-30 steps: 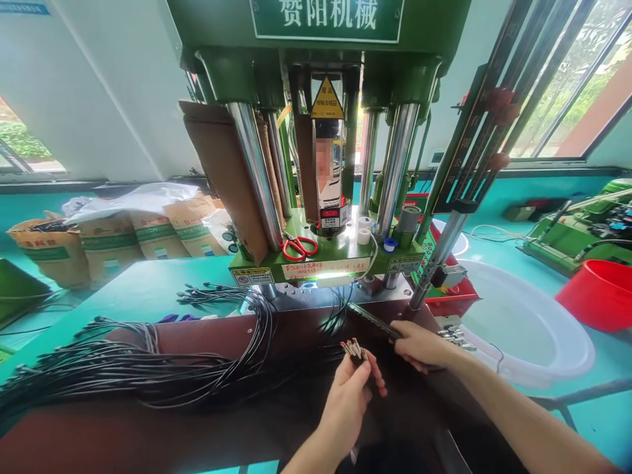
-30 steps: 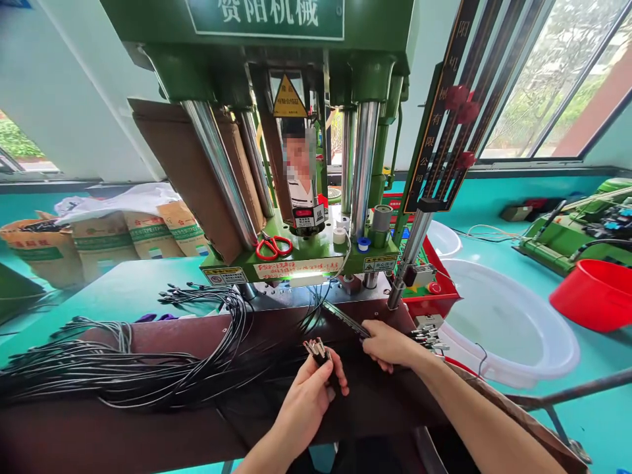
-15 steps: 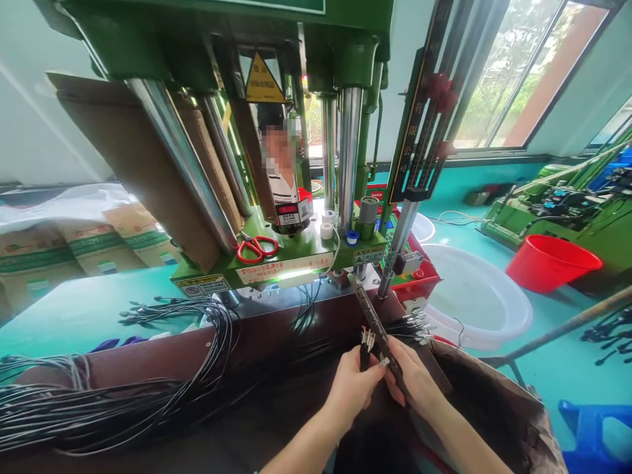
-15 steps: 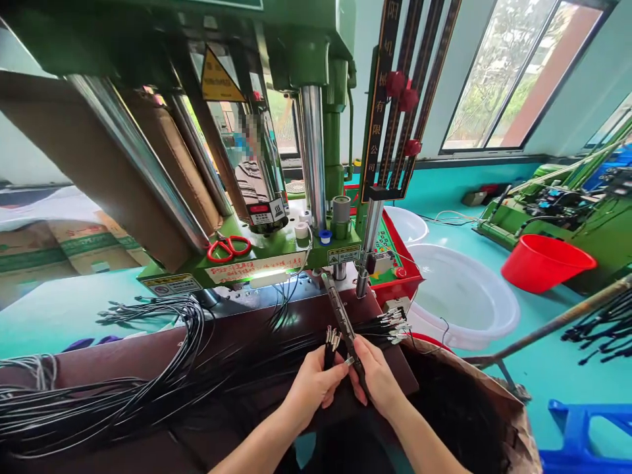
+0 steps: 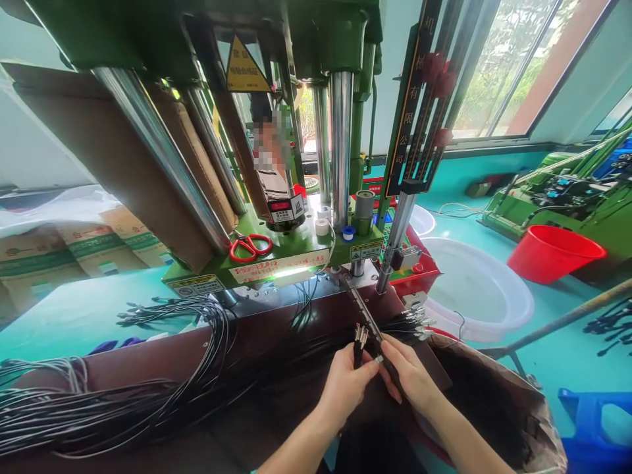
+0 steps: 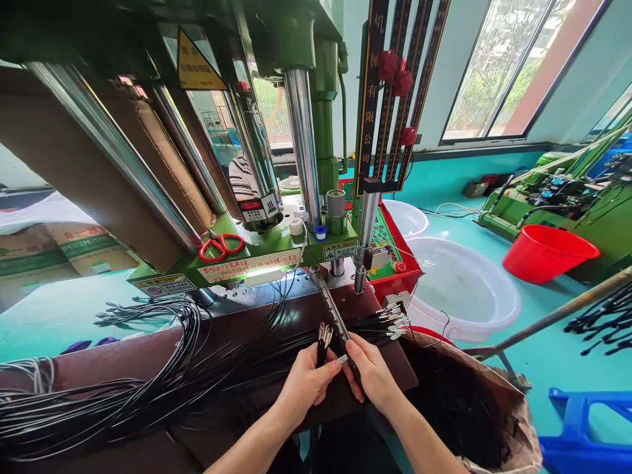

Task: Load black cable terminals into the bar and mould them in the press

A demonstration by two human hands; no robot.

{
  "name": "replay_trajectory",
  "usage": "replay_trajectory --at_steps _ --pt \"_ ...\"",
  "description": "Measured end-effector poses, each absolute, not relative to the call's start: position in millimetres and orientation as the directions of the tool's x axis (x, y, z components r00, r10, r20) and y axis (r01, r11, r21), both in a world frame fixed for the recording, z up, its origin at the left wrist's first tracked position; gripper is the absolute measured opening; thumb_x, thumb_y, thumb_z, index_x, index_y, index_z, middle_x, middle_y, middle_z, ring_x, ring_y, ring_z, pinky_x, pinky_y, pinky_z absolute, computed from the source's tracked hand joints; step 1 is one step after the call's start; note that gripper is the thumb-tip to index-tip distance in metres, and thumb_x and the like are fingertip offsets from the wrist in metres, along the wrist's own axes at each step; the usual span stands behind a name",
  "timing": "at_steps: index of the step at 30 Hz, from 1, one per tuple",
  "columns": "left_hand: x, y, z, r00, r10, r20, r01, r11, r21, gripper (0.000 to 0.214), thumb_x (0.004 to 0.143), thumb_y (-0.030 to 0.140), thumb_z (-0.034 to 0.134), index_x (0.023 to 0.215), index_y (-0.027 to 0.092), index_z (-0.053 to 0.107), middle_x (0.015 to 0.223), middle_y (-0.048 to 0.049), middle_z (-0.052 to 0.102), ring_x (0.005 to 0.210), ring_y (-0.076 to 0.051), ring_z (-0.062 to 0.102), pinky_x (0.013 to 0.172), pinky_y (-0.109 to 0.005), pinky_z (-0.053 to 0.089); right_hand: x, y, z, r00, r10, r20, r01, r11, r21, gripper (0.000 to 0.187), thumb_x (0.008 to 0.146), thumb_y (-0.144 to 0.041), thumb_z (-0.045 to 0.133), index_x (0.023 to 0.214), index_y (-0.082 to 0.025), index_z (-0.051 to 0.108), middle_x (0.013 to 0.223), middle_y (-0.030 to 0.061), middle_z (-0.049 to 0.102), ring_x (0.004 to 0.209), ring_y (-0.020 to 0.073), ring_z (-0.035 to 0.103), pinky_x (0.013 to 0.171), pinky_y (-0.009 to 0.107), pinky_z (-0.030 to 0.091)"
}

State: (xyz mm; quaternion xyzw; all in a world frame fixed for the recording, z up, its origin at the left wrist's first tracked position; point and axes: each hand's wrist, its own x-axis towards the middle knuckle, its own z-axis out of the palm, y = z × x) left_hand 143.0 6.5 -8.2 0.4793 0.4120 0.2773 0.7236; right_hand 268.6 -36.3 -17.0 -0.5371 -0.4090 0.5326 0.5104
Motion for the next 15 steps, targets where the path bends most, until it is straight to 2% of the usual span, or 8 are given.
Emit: replay_trajectory --at_steps 7,11,13,15 --pt "142.8 8.0 -12.8 0.502 0.807 -0.311 -0.016 0.368 0.930 0.027 0.062 0.031 0.069 0.061 0.017 0.046 0.041 0.0098 0.036 0.033 -0.002 0.024 0.035 -0.018 0.017 268.0 -37.6 -22.2 0.120 0.982 -0.148 -0.067 -0.141 -0.988 0.043 0.088 -0.047 0.040 0.109 -0.012 0.052 0.041 -0.0078 0.043 0.026 0.0057 0.033 0.026 0.016 0.021" --pt "142.4 7.5 -16.4 0.509 0.817 -0.271 0.004 0.312 0.950 0.024 0.065 0.028 0.066 0.061 0.017 0.045 0.043 0.0099 0.036 0.035 -0.002 0.026 0.036 -0.017 0.020 266.2 -39.1 -25.8 0.128 0.986 -0.110 0.068 -0.119 -0.991 0.046 0.089 -0.047 0.039 0.118 -0.012 0.047 0.042 -0.0084 0.041 0.028 0.0048 0.032 0.028 0.015 0.021" --pt "142.2 7.1 -16.3 0.522 0.813 -0.257 0.008 0.297 0.955 0.024 0.068 0.030 0.063 0.063 0.017 0.044 0.044 0.0097 0.036 0.034 -0.002 0.026 0.034 -0.017 0.021 264.2 -39.4 -25.3 0.124 0.988 -0.091 0.098 -0.104 -0.990 0.047 0.090 -0.047 0.039 0.119 -0.011 0.047 0.042 -0.0083 0.041 0.029 0.0043 0.031 0.028 0.015 0.021" --pt "141.4 8.1 -14.4 0.526 0.817 -0.237 -0.003 0.281 0.960 0.026 0.072 0.038 0.058 0.066 0.017 0.045 0.047 0.0083 0.039 0.034 -0.003 0.030 0.033 -0.017 0.024 262.1 -39.7 -23.2 0.122 0.989 -0.087 0.050 -0.093 -0.994 0.047 0.089 -0.047 0.039 0.118 -0.011 0.048 0.045 -0.0069 0.043 0.031 0.0043 0.032 0.028 0.015 0.021"
